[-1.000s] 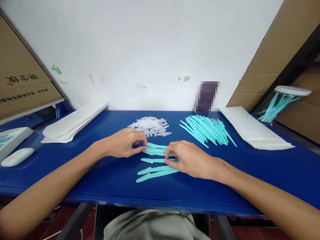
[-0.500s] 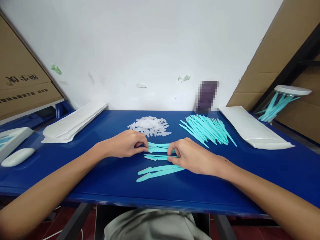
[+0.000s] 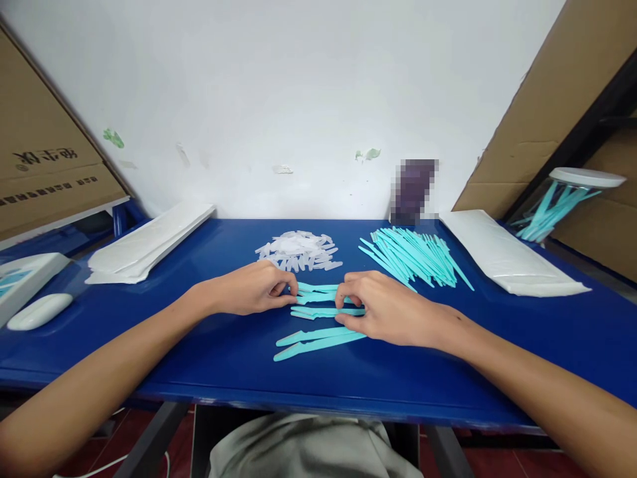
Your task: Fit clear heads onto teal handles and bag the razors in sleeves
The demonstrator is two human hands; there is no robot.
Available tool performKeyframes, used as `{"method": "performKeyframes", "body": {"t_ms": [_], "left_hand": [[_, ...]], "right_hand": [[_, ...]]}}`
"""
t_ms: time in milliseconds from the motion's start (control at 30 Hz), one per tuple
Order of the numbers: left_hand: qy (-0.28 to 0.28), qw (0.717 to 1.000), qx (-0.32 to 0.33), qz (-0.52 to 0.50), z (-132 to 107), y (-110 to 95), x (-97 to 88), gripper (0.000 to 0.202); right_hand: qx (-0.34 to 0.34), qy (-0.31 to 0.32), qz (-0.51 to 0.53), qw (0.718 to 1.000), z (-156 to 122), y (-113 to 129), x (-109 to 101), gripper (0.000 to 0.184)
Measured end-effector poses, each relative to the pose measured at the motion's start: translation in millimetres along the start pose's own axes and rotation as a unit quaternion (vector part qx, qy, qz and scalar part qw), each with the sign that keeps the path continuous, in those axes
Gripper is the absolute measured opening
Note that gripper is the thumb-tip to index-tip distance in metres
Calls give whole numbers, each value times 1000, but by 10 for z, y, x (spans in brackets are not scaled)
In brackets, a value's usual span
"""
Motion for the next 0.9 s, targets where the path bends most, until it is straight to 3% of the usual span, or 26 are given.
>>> {"method": "performKeyframes", "body": {"t_ms": [333, 567, 700, 900], "left_hand": [[-41, 997, 11, 70, -9, -37, -32, 10], [-67, 993, 47, 83, -41, -103, -43, 12], [-59, 995, 65, 36, -62, -130, -69, 15], [-90, 993, 73, 38, -100, -161, -158, 21]], "right_hand": [[56, 48, 29, 997, -30, -104, 14, 27], [74, 70, 54, 993, -86, -121, 17, 17], [45, 45, 25, 998, -25, -67, 14, 16], [-23, -30, -44, 998, 29, 23, 44, 20]]}}
Point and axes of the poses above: each hand's wrist, its own z-axis towards the middle knuckle, its own x-axis out of the palm, y = z × x, the point moved 7 cm from there along z, towards the middle knuckle, and after that the axes turned 11 degrees about -x, right-handed, at the moved point
